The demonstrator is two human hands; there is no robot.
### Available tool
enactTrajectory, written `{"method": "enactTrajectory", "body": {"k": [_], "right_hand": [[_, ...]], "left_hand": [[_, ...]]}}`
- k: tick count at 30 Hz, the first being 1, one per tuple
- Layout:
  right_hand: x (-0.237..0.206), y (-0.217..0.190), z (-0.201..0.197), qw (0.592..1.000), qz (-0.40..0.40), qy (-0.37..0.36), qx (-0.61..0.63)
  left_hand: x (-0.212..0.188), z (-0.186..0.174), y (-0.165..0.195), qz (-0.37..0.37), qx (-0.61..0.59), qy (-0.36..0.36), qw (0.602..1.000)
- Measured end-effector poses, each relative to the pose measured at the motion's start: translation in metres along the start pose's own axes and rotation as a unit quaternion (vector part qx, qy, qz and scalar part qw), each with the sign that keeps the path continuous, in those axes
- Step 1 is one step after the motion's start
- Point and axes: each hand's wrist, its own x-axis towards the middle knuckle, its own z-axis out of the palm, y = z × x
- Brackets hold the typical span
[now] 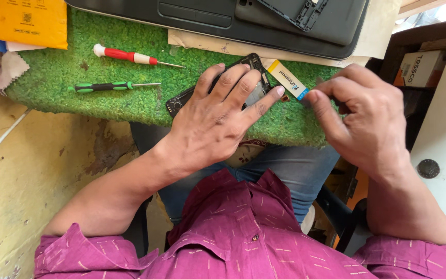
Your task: The person handles a small circuit board, peels off a protective film, and uses a plastic pry tool to separate and reposition internal components of a disassembled smartphone. The person then places the circuit board back into the phone chassis and presses it into place.
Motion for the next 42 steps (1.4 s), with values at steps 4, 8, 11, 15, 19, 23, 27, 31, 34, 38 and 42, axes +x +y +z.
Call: {"method": "enactTrajectory", "body": {"k": [4, 8, 11, 15, 19, 23, 27, 31, 34, 38, 42], "right_hand": [[0.002, -0.001, -0.003, 1.000, -0.009, -0.001, 0.020], [0.003, 0.000, 0.009, 0.996, -0.084, 0.002, 0.010], [0.002, 0.002, 0.022, 0.995, -0.098, 0.015, -0.003], [-0.003, 0.005, 0.030, 0.997, -0.072, 0.026, 0.012], [-0.005, 0.006, 0.036, 0.998, -0.036, 0.032, 0.049], [-0.005, 0.007, 0.037, 0.997, -0.048, 0.040, 0.041], [-0.005, 0.005, 0.029, 0.996, -0.040, 0.033, 0.070], [0.002, 0.001, 0.018, 0.996, -0.076, 0.028, 0.044], [0.007, -0.004, 0.012, 0.992, -0.121, 0.020, 0.030], [0.008, -0.008, 0.011, 0.992, -0.126, 0.030, 0.002], [0.001, -0.011, 0.018, 0.986, -0.120, 0.107, -0.039]], "left_hand": [[0.001, -0.001, 0.000, 0.003, 0.001, -0.003, 1.000], [0.002, -0.003, 0.001, 0.002, -0.006, -0.001, 1.000], [0.003, -0.003, 0.001, -0.005, -0.018, -0.003, 1.000], [0.005, -0.005, 0.001, -0.008, -0.029, -0.001, 1.000], [0.008, -0.007, 0.000, -0.016, -0.048, -0.007, 0.999], [0.014, -0.005, -0.001, -0.015, -0.089, 0.023, 0.996], [0.022, 0.000, -0.006, 0.003, -0.100, 0.037, 0.994], [0.032, 0.002, -0.011, 0.029, -0.103, 0.059, 0.992], [0.035, -0.003, -0.019, 0.043, -0.129, 0.072, 0.988], [0.036, -0.010, -0.027, 0.046, -0.160, 0.101, 0.981], [0.034, -0.017, -0.032, 0.043, -0.157, 0.121, 0.979]]}}
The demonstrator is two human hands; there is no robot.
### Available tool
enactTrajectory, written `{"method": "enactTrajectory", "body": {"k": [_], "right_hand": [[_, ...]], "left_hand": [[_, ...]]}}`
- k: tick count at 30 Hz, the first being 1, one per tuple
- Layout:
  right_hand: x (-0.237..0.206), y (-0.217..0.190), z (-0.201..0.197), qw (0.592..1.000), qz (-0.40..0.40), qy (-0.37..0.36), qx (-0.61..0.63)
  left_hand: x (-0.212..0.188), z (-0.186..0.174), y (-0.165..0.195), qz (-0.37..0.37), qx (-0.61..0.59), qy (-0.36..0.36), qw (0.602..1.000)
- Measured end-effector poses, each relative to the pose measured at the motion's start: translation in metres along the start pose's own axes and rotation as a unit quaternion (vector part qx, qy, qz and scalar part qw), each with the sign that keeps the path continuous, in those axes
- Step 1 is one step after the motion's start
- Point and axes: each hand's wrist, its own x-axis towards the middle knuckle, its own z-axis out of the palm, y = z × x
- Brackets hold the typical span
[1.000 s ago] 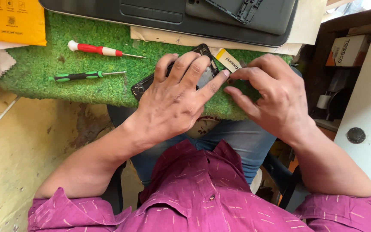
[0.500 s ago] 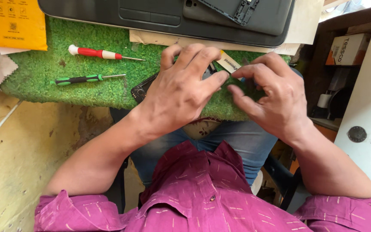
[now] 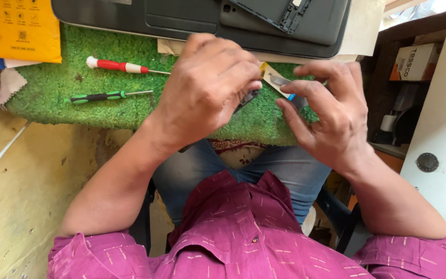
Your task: The person handles a small circuit board, peels off a protective film, and uses a plastic pry tool to separate and reposition internal components of a disassembled smartphone. The person then places the circuit board back into the phone chassis and presses it into place.
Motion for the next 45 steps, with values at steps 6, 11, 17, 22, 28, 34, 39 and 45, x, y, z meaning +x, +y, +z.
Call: {"method": "enactTrajectory", "body": {"k": [6, 11, 17, 22, 28, 34, 39, 45], "right_hand": [[-0.009, -0.024, 0.029, 0.960, 0.118, -0.051, 0.249], [-0.007, -0.033, 0.040, 0.911, 0.189, -0.096, 0.352], [-0.008, -0.041, 0.049, 0.876, 0.181, -0.083, 0.440], [-0.009, -0.039, 0.055, 0.818, 0.231, -0.068, 0.522], [-0.008, -0.012, 0.036, 0.797, 0.252, -0.118, 0.535], [-0.009, -0.003, 0.027, 0.800, 0.249, -0.112, 0.535], [-0.014, 0.000, 0.026, 0.809, 0.231, -0.109, 0.529], [-0.017, 0.003, 0.028, 0.841, 0.173, -0.100, 0.502]], "left_hand": [[0.001, -0.007, -0.004, -0.046, -0.037, 0.053, 0.997], [-0.001, -0.008, -0.001, -0.090, -0.064, 0.084, 0.990], [-0.001, -0.008, 0.011, -0.124, -0.097, 0.123, 0.980], [-0.002, -0.009, 0.018, -0.155, -0.121, 0.138, 0.971], [-0.008, -0.014, 0.009, -0.289, -0.327, 0.144, 0.888], [-0.013, -0.010, 0.006, -0.298, -0.447, 0.154, 0.829], [-0.019, -0.019, 0.012, -0.233, -0.373, 0.102, 0.892], [-0.018, -0.022, 0.023, -0.190, -0.289, 0.097, 0.933]]}}
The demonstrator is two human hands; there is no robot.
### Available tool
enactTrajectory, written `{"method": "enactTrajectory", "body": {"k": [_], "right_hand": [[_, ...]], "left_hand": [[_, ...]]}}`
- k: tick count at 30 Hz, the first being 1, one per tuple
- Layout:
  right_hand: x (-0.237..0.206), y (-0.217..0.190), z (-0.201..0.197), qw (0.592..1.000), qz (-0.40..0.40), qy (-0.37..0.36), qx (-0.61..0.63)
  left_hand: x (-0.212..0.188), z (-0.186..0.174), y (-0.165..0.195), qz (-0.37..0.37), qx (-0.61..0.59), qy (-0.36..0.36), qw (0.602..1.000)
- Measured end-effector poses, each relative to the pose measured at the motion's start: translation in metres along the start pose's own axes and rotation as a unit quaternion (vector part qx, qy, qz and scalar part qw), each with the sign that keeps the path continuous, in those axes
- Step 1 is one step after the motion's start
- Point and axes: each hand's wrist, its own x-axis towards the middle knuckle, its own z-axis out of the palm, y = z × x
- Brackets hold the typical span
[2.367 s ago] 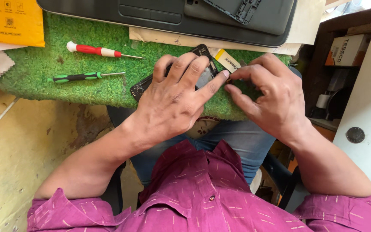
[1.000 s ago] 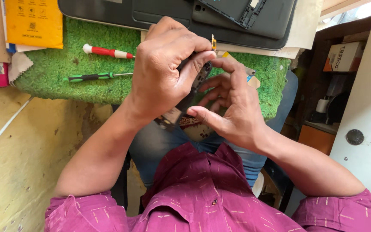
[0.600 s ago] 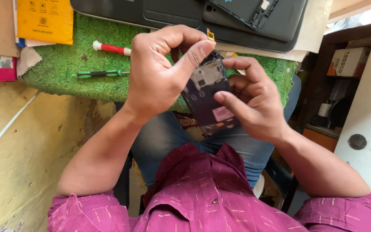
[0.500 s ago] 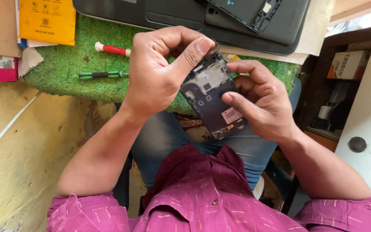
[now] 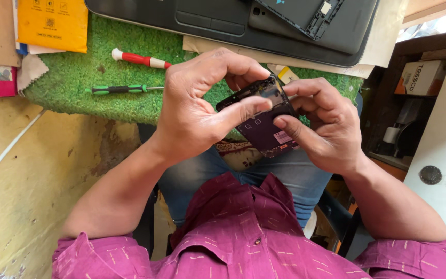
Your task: The person handles a small circuit board, peels off a protective film, and uses a plastic pry tool to separate and reposition internal components of a disassembled smartphone. The person then places the circuit board back into the phone chassis and presses it into place.
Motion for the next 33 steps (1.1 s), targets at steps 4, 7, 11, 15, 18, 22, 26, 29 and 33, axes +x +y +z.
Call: {"method": "enactTrajectory", "body": {"k": [4, 7, 11, 15, 18, 22, 26, 29, 33], "right_hand": [[0.001, -0.003, -0.003, 0.999, -0.009, 0.005, -0.048], [0.002, -0.008, -0.006, 0.990, -0.019, 0.009, -0.142], [0.005, -0.010, -0.010, 0.985, -0.032, -0.003, -0.171], [0.008, -0.012, -0.014, 0.977, -0.030, -0.012, -0.211], [0.009, -0.013, -0.016, 0.971, -0.011, -0.016, -0.238], [0.009, -0.014, -0.015, 0.962, -0.042, -0.001, -0.268], [0.012, -0.019, -0.017, 0.947, -0.082, 0.007, -0.310], [0.015, -0.025, -0.015, 0.930, -0.107, 0.017, -0.351], [0.020, -0.035, -0.008, 0.923, -0.103, 0.040, -0.369]], "left_hand": [[-0.001, 0.007, -0.004, -0.012, -0.007, 0.042, 0.999], [-0.005, 0.012, -0.012, -0.070, -0.133, 0.049, 0.987], [-0.009, 0.022, -0.027, -0.104, -0.275, 0.054, 0.954], [-0.014, 0.030, -0.038, -0.110, -0.302, 0.065, 0.945], [-0.015, 0.035, -0.041, -0.112, -0.294, 0.073, 0.946], [-0.016, 0.038, -0.041, -0.132, -0.297, 0.083, 0.942], [-0.016, 0.039, -0.040, -0.141, -0.303, 0.093, 0.938], [-0.015, 0.041, -0.039, -0.132, -0.293, 0.103, 0.941], [-0.015, 0.044, -0.037, -0.109, -0.254, 0.120, 0.953]]}}
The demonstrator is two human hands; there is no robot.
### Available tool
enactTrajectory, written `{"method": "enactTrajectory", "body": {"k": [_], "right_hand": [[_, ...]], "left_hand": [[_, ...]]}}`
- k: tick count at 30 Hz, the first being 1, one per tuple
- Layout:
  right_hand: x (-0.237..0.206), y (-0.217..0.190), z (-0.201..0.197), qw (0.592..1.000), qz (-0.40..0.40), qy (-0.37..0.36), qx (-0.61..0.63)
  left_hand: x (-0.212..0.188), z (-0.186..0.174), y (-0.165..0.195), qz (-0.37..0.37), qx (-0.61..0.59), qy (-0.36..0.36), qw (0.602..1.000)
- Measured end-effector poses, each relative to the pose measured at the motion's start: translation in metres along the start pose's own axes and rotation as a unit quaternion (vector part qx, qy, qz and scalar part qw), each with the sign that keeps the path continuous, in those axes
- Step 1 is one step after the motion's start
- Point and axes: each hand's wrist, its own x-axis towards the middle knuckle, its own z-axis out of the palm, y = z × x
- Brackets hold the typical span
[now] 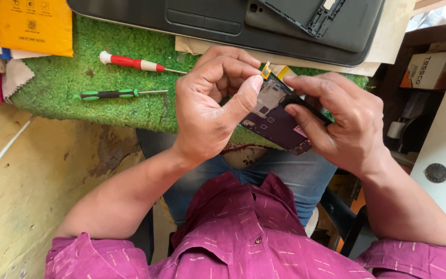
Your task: The person handles a small circuit board, peels off a protective film, and uses a plastic pry tool to separate and reposition internal components of a disassembled smartphone. The person then places the circuit board back into the phone chassis and presses it into place.
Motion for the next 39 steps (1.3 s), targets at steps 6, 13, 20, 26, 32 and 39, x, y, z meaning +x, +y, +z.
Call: {"method": "enactTrajectory", "body": {"k": [6, 13, 20, 26, 32, 39], "right_hand": [[0.009, -0.010, 0.007, 0.992, -0.066, 0.094, -0.059], [0.008, -0.001, 0.022, 0.994, -0.038, 0.095, 0.026], [0.007, 0.008, 0.019, 0.997, -0.022, 0.065, 0.034], [0.014, 0.007, 0.011, 0.993, -0.099, 0.054, -0.038], [0.017, 0.006, 0.006, 0.988, -0.125, 0.038, -0.078], [0.015, 0.009, 0.012, 0.986, -0.129, 0.046, -0.098]], "left_hand": [[-0.002, 0.007, 0.005, 0.054, 0.138, 0.011, 0.989], [0.000, 0.009, 0.009, 0.124, 0.280, 0.001, 0.952], [0.000, 0.007, 0.011, 0.129, 0.299, -0.028, 0.945], [0.001, 0.008, 0.012, 0.136, 0.320, -0.054, 0.936], [0.001, 0.007, 0.012, 0.149, 0.345, -0.068, 0.924], [0.001, 0.008, 0.012, 0.147, 0.352, -0.072, 0.922]]}}
